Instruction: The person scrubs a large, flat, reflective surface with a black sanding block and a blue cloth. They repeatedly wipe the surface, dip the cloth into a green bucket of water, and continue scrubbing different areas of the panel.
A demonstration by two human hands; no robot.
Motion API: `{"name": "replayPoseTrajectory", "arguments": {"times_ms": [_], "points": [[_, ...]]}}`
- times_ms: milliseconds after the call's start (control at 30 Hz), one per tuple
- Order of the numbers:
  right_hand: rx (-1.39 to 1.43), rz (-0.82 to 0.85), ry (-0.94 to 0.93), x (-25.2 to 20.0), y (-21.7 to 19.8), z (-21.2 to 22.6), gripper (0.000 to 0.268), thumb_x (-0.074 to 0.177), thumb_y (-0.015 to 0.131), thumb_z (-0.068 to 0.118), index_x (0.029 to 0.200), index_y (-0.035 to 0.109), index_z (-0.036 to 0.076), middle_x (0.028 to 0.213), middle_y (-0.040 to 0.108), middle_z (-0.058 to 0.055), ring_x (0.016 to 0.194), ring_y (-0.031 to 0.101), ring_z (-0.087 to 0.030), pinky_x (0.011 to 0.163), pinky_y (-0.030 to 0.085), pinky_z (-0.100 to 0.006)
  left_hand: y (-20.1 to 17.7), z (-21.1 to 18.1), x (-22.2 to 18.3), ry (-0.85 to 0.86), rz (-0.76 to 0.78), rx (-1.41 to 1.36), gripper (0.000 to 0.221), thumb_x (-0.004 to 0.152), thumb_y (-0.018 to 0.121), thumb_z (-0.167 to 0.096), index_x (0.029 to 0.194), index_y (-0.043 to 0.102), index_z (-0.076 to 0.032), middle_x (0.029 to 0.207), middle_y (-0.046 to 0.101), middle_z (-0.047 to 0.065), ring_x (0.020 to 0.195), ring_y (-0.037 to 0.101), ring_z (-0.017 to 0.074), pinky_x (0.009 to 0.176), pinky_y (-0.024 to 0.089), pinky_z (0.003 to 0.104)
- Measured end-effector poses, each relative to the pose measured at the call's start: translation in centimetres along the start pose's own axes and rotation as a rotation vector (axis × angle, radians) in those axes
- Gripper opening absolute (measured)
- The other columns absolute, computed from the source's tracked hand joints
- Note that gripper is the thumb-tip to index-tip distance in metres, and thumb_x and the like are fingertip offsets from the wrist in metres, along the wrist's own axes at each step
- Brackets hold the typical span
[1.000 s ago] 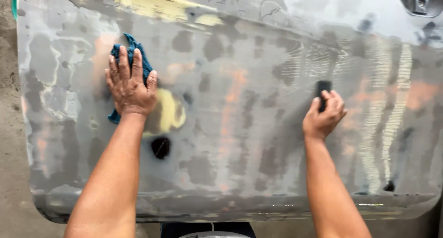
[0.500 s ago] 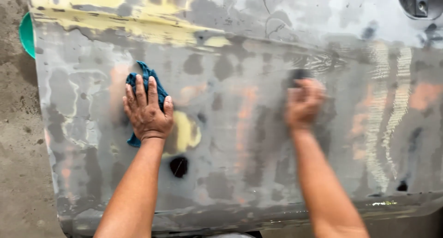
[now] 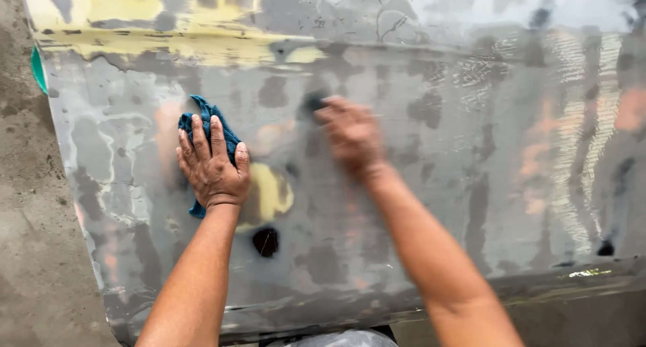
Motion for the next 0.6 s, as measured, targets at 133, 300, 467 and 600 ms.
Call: {"name": "replayPoseTrajectory", "arguments": {"times_ms": [133,300,467,600], "points": [[-0.002,-0.408,0.448,-4.7,-7.6,-13.1,0.017,0.099,0.072,0.009,0.114,0.066,0.005,0.124,0.064,-0.015,0.122,0.057,-0.035,0.110,0.044,-0.048,0.2,-0.4,0.5,-0.010,0.018,0.025,0.075,0.099,0.050,-0.052,0.163,0.038,-0.016,0.170,0.023,0.015,0.155,0.019,0.0452,0.124,0.014,0.061],[0.170,-0.422,0.535,-1.6,-3.0,-9.5,0.022,0.103,0.060,0.011,0.123,0.066,0.004,0.124,0.065,-0.015,0.122,0.059,-0.031,0.108,0.049,-0.042,1.2,-6.5,2.5,0.099,0.028,0.027,0.077,0.098,0.049,-0.057,0.163,0.035,-0.018,0.170,0.021,0.013,0.154,0.017,0.0445,0.123,0.012,0.061],[0.160,-0.028,0.084,1.1,-0.9,2.1,0.026,0.094,0.066,0.016,0.119,0.072,0.011,0.132,0.067,-0.010,0.120,0.060,-0.031,0.102,0.045,-0.046,1.6,-8.4,2.2,0.140,0.070,-0.024,0.071,0.102,0.045,-0.055,0.162,0.037,-0.020,0.170,0.023,0.010,0.155,0.019,0.0420,0.125,0.013,0.059],[-0.114,-0.239,0.271,-3.5,-5.9,-10.2,0.022,0.101,0.068,0.014,0.123,0.070,0.010,0.134,0.064,-0.010,0.131,0.057,-0.034,0.114,0.042,-0.048,1.4,-8.9,2.6,0.142,0.054,-0.039,0.068,0.099,0.044,-0.049,0.161,0.039,-0.021,0.170,0.024,0.010,0.154,0.021,0.0416,0.125,0.014,0.058]]}}
Point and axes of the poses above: each hand's wrist, its own x-axis towards the middle knuckle, its own y-axis out of the palm, z = x × y, the point moved 7 cm from there along x, towards the middle knuckle
